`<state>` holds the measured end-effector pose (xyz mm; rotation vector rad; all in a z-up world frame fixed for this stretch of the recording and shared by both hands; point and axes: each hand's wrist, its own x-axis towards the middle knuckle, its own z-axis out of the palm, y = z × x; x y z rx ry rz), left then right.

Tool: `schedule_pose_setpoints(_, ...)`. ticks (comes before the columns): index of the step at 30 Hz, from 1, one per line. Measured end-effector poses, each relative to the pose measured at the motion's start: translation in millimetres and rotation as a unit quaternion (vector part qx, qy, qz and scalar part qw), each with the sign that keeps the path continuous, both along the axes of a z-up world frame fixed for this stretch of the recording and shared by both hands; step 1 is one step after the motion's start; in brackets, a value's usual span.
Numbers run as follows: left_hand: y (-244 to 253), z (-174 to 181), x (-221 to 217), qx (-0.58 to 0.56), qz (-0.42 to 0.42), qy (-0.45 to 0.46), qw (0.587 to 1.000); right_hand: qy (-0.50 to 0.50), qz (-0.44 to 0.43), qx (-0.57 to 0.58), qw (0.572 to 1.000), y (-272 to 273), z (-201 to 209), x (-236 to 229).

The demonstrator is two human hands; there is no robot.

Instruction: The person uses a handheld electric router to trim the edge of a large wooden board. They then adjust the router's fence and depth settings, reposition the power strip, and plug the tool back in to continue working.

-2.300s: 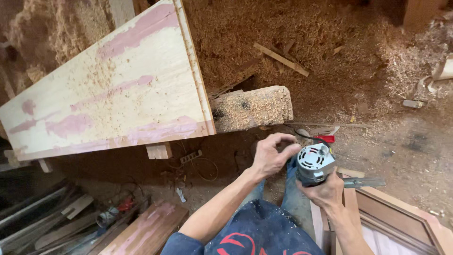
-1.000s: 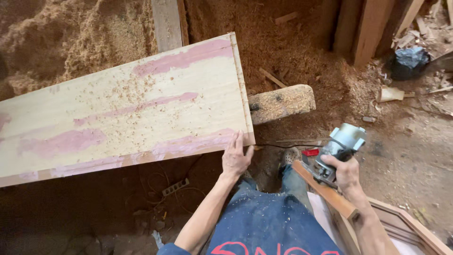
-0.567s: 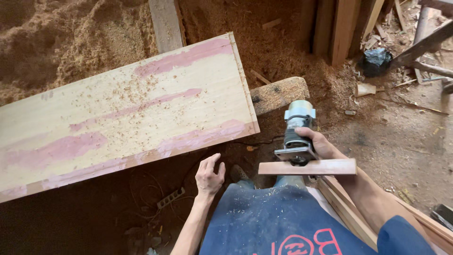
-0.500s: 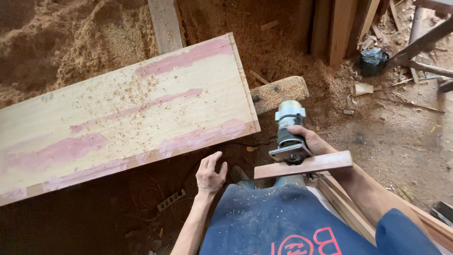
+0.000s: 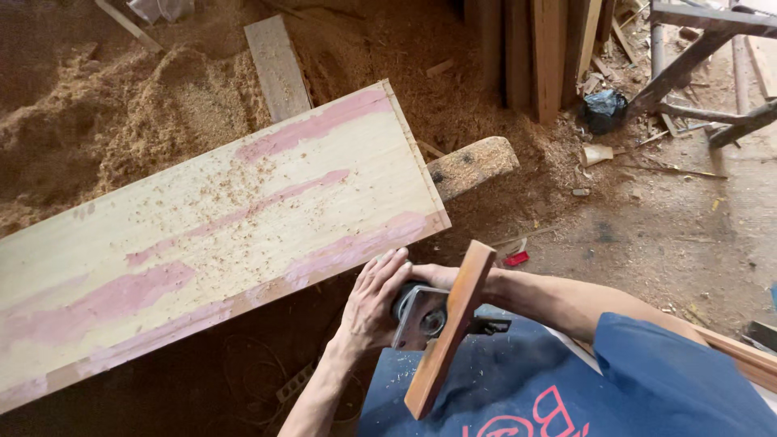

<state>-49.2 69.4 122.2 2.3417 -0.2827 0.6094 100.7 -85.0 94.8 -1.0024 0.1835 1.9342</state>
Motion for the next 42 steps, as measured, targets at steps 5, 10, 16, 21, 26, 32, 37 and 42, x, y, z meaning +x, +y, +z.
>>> schedule_pose_setpoints(5,4,2,-26,0.001,0.022,0.006,1.0,-0.064,0.054,0.039,0.996,9,-15,-9)
schedule_pose_setpoints(10,-7,15,-36,-0.083,0.065,-0.035,0.994,-0.081,0.116,0.055,0.988,8,-3,9)
schedule_pose_setpoints(16,-36,27,-39,-0.286,0.181,0.014,0.941,-0.109,0.231,0.103,0.961,19,9,37)
schedule_pose_setpoints(21,-52,16,-23,-0.311,0.402,0.176,0.843,-0.195,0.287,0.226,0.91,44,21,69)
schedule_pose_setpoints(26,-55,27,5,-0.374,0.514,0.185,0.75,-0.348,0.207,0.385,0.829,38,25,50)
schedule_pose_setpoints(32,-28,61,23,-0.334,0.519,0.28,0.735,-0.429,0.069,0.3,0.849,46,25,9)
schedule_pose_setpoints(37,12,56,-17,-0.342,0.415,0.324,0.778,-0.361,0.0,0.235,0.902,65,44,-4)
schedule_pose_setpoints(42,44,-19,-85,-0.542,0.475,-0.028,0.693,-0.229,-0.135,0.228,0.937,111,74,-35)
